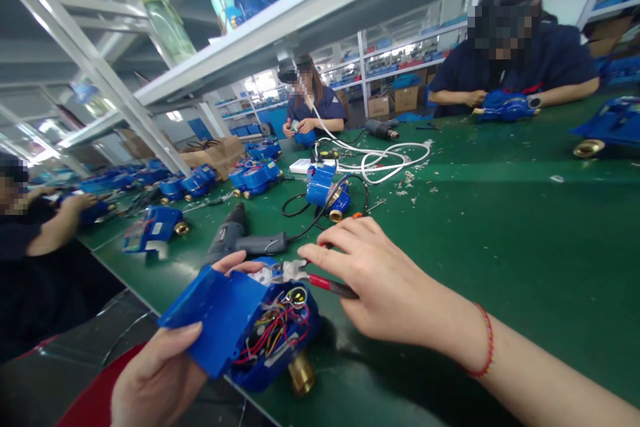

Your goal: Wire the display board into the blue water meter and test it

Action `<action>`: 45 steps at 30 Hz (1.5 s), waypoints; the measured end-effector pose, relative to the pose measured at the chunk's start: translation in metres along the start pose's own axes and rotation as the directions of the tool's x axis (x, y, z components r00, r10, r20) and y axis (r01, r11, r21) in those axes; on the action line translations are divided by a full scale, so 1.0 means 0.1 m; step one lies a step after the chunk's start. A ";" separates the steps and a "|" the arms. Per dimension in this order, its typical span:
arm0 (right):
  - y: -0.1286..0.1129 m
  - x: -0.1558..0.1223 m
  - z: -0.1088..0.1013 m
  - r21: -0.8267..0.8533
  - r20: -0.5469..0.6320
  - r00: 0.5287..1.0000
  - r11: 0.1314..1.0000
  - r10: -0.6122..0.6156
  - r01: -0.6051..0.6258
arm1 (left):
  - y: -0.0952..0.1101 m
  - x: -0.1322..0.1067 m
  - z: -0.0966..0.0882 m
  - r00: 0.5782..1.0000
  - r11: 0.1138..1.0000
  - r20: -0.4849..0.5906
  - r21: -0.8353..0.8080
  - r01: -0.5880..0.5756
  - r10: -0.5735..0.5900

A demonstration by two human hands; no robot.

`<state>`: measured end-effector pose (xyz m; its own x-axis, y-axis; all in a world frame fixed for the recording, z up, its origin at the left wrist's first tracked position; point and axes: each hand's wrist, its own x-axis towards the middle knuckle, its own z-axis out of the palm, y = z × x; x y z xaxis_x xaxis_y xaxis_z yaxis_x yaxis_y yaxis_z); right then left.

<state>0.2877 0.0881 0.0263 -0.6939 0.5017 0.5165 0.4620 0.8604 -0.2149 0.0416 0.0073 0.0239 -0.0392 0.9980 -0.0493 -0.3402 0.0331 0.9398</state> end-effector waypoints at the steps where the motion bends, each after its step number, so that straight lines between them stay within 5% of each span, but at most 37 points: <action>1: 0.01 0.00 0.00 -0.086 -0.026 0.999 0.996 0.027 -0.029 | -0.01 0.00 -0.01 1.000 1.000 0.022 0.017 -0.006 0.006; 3: 0.01 0.00 0.00 -0.208 -0.082 0.993 0.973 0.088 -0.104 | -0.02 0.01 -0.02 0.998 0.999 0.064 0.036 -0.011 0.009; 6: -0.01 0.00 -0.01 -0.106 -0.111 0.982 0.980 0.155 -0.166 | -0.02 0.02 0.00 0.998 0.999 0.066 0.046 -0.006 0.003; 14: -0.03 0.00 -0.02 0.202 -0.094 0.971 0.959 0.219 -0.197 | 0.05 0.08 0.09 0.982 0.994 -0.187 -0.109 0.012 -0.033; 17: -0.06 0.03 0.03 0.443 -0.083 0.946 0.862 0.314 -0.248 | 0.03 0.09 0.08 0.981 0.992 -0.190 -0.129 0.008 -0.033; 22: -0.16 0.17 0.26 0.763 0.048 0.885 0.555 0.462 -0.331 | 0.00 0.10 0.09 0.989 0.995 -0.144 -0.101 0.008 -0.023; 28: -0.26 0.29 0.47 0.827 0.077 0.910 0.484 0.406 -0.286 | -0.02 0.10 0.08 0.992 0.994 -0.119 -0.109 0.016 -0.029; 35: -0.24 0.28 0.36 0.782 -0.060 0.888 0.575 0.456 -0.242 | -0.02 0.10 0.08 0.996 0.997 -0.089 -0.078 0.003 -0.010; 38: -0.04 0.20 0.17 0.598 -0.128 0.875 0.741 0.466 -0.307 | -0.02 0.10 0.07 0.999 0.997 -0.052 -0.081 -0.003 -0.001; 41: 0.17 0.08 -0.02 0.197 -0.101 0.934 0.927 0.344 -0.320 | -0.02 0.10 0.07 1.000 0.998 -0.024 -0.068 -0.011 0.009; 45: 0.21 -0.03 -0.13 -0.058 0.001 0.999 0.997 0.044 -0.044 | -0.04 0.13 0.07 0.999 0.999 -0.005 -0.016 -0.045 0.045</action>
<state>0.3062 0.1034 0.0311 -0.6732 0.5395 0.5057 0.5236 0.8307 -0.1891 0.0486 0.0203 0.0218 -0.0589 0.9982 -0.0081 -0.3532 -0.0132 0.9354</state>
